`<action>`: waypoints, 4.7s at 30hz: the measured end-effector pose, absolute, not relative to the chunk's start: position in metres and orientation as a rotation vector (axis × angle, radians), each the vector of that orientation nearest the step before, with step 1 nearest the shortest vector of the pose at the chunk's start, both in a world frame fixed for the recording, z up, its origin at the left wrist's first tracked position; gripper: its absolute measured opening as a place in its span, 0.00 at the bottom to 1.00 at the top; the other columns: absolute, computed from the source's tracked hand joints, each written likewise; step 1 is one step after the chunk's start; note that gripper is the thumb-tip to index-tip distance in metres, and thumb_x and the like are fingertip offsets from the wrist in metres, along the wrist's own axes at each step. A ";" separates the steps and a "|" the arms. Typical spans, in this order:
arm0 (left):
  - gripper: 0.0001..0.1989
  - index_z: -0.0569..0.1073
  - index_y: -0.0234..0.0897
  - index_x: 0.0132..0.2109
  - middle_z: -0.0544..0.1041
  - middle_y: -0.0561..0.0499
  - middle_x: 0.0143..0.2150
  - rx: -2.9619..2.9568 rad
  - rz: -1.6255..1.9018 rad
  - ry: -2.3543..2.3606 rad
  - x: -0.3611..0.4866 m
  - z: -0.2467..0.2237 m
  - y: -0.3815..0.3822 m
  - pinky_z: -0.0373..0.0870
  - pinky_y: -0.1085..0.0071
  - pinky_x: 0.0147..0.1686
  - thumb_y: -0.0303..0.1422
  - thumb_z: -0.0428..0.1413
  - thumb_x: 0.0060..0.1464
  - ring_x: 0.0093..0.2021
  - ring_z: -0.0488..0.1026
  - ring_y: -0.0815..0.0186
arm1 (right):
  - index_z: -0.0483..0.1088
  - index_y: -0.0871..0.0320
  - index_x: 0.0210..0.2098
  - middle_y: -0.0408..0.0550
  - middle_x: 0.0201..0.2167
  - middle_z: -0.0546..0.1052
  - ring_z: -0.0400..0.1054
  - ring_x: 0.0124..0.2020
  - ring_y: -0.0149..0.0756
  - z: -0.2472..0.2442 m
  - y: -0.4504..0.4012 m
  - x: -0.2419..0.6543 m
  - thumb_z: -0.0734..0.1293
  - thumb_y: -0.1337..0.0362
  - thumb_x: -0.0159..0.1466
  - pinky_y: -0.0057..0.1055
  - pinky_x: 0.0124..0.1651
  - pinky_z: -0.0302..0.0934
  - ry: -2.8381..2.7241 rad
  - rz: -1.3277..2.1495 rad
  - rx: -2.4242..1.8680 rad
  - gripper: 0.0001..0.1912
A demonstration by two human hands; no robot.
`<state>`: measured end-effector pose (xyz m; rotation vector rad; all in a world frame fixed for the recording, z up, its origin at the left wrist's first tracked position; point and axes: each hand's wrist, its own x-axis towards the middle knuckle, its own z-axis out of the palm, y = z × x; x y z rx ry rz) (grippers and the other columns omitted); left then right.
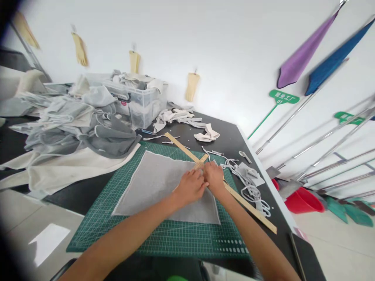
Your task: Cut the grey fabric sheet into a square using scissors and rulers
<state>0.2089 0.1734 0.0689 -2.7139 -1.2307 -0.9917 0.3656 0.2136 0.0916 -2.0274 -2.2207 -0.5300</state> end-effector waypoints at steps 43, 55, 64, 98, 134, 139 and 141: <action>0.44 0.55 0.40 0.74 0.56 0.42 0.75 -3.142 -0.350 -0.999 0.182 0.034 0.221 0.42 0.49 0.73 0.63 0.45 0.62 0.76 0.49 0.47 | 0.78 0.56 0.42 0.49 0.36 0.81 0.75 0.39 0.40 0.084 0.258 0.446 0.68 0.52 0.67 0.29 0.40 0.62 -2.011 0.163 -2.114 0.14; 0.43 0.58 0.49 0.73 0.58 0.48 0.75 -3.139 -0.240 -1.093 0.134 0.043 0.242 0.41 0.48 0.73 0.65 0.48 0.59 0.76 0.49 0.48 | 0.74 0.57 0.49 0.42 0.30 0.74 0.69 0.32 0.37 0.077 0.252 0.417 0.77 0.56 0.57 0.29 0.34 0.58 -2.200 0.607 -1.824 0.23; 0.44 0.62 0.44 0.70 0.62 0.41 0.72 -3.031 -0.363 -1.213 0.149 0.045 0.225 0.44 0.41 0.71 0.64 0.54 0.56 0.73 0.52 0.43 | 0.67 0.58 0.62 0.40 0.31 0.71 0.68 0.32 0.37 0.069 0.252 0.410 0.79 0.51 0.53 0.30 0.35 0.59 -2.288 0.815 -1.687 0.42; 0.59 0.56 0.41 0.73 0.61 0.43 0.73 -3.123 -0.458 -1.184 0.182 0.038 0.188 0.41 0.45 0.73 0.73 0.53 0.45 0.73 0.51 0.41 | 0.63 0.60 0.64 0.44 0.36 0.75 0.71 0.35 0.39 0.073 0.259 0.435 0.82 0.46 0.47 0.32 0.36 0.62 -2.264 0.956 -1.781 0.52; 0.57 0.59 0.44 0.72 0.61 0.44 0.73 -3.143 -0.412 -1.156 0.180 0.043 0.189 0.44 0.44 0.73 0.72 0.55 0.44 0.74 0.49 0.39 | 0.62 0.60 0.65 0.53 0.46 0.80 0.76 0.43 0.47 0.071 0.255 0.427 0.82 0.48 0.47 0.35 0.41 0.65 -2.230 0.893 -1.833 0.52; 0.59 0.60 0.43 0.72 0.61 0.44 0.72 -3.145 -0.414 -1.144 0.179 0.043 0.189 0.44 0.44 0.73 0.74 0.54 0.42 0.74 0.50 0.39 | 0.62 0.58 0.65 0.53 0.46 0.80 0.76 0.43 0.47 0.070 0.255 0.428 0.82 0.46 0.47 0.36 0.42 0.65 -2.241 0.898 -1.841 0.53; 0.59 0.60 0.43 0.72 0.61 0.44 0.73 -3.147 -0.402 -1.143 0.179 0.043 0.190 0.44 0.44 0.73 0.74 0.54 0.42 0.74 0.50 0.39 | 0.62 0.58 0.66 0.53 0.47 0.80 0.76 0.43 0.48 0.070 0.255 0.428 0.82 0.45 0.46 0.36 0.42 0.65 -2.243 0.894 -1.844 0.54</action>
